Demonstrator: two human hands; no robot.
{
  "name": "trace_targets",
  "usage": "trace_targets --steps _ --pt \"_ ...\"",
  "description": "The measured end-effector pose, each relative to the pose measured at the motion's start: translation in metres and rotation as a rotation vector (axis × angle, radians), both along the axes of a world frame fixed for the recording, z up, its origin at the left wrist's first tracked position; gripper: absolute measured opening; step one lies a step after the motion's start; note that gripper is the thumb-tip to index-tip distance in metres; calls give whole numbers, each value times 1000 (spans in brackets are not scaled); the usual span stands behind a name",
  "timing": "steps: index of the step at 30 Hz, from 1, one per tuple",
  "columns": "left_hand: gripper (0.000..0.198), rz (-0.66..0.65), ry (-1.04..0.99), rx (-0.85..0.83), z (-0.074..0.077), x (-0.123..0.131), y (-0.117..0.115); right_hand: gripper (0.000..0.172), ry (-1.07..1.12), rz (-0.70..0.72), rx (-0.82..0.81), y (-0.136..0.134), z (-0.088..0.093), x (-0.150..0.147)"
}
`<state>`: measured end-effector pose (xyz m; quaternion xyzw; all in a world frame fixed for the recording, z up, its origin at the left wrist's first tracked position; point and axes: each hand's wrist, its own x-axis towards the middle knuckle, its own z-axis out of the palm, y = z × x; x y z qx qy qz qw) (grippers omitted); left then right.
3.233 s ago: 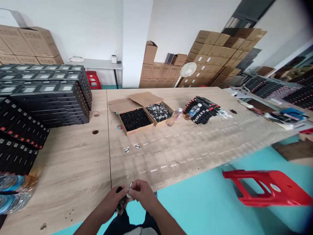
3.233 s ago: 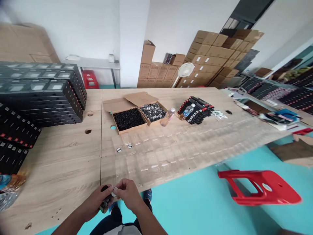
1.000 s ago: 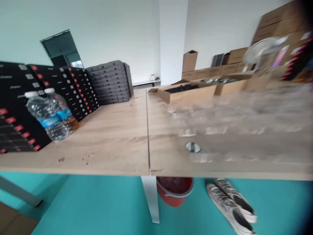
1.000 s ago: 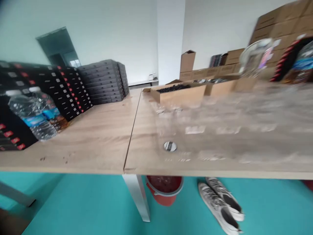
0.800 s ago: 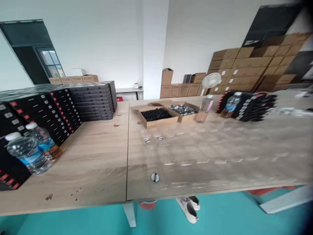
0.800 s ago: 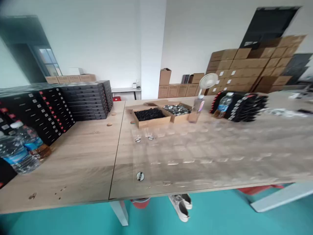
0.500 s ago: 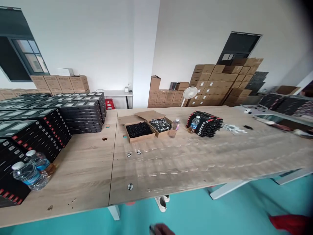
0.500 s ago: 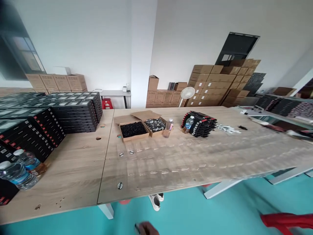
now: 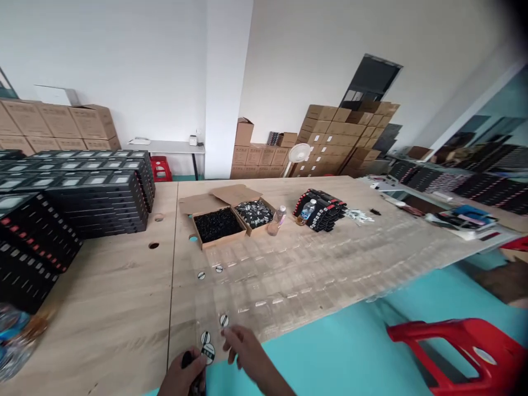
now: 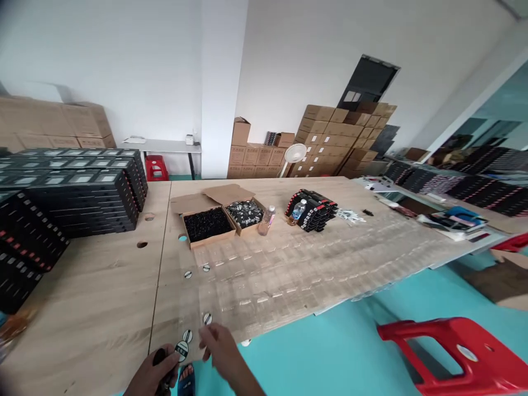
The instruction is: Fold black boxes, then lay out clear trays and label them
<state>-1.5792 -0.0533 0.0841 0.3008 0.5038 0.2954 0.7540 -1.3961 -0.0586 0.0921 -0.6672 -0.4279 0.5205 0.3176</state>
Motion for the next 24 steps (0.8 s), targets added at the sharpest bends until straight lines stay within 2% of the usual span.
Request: trace_targets --steps 3,5,8,12,15,18,21,24 --pt "49 -149 -16 121 4 27 37 33 169 -75 31 2 9 -11" --pt "49 -234 -10 120 6 39 52 29 150 -191 58 8 8 -6" --pt "51 -321 -23 64 7 48 67 31 70 -304 -7 16 -1 19" --pt "50 -309 -32 -9 9 50 79 31 -4 -353 -97 18 -21 56" --pt "47 -278 -58 -22 13 52 84 28 -73 -342 -141 21 -32 71" --pt "48 -281 -38 -17 14 56 87 28 -131 -305 -164 26 -33 80" --pt "49 -295 7 6 13 62 90 18 -164 -271 -112 36 -22 84" --pt "48 -290 34 35 13 72 94 11 -104 -167 -54 48 -6 74"
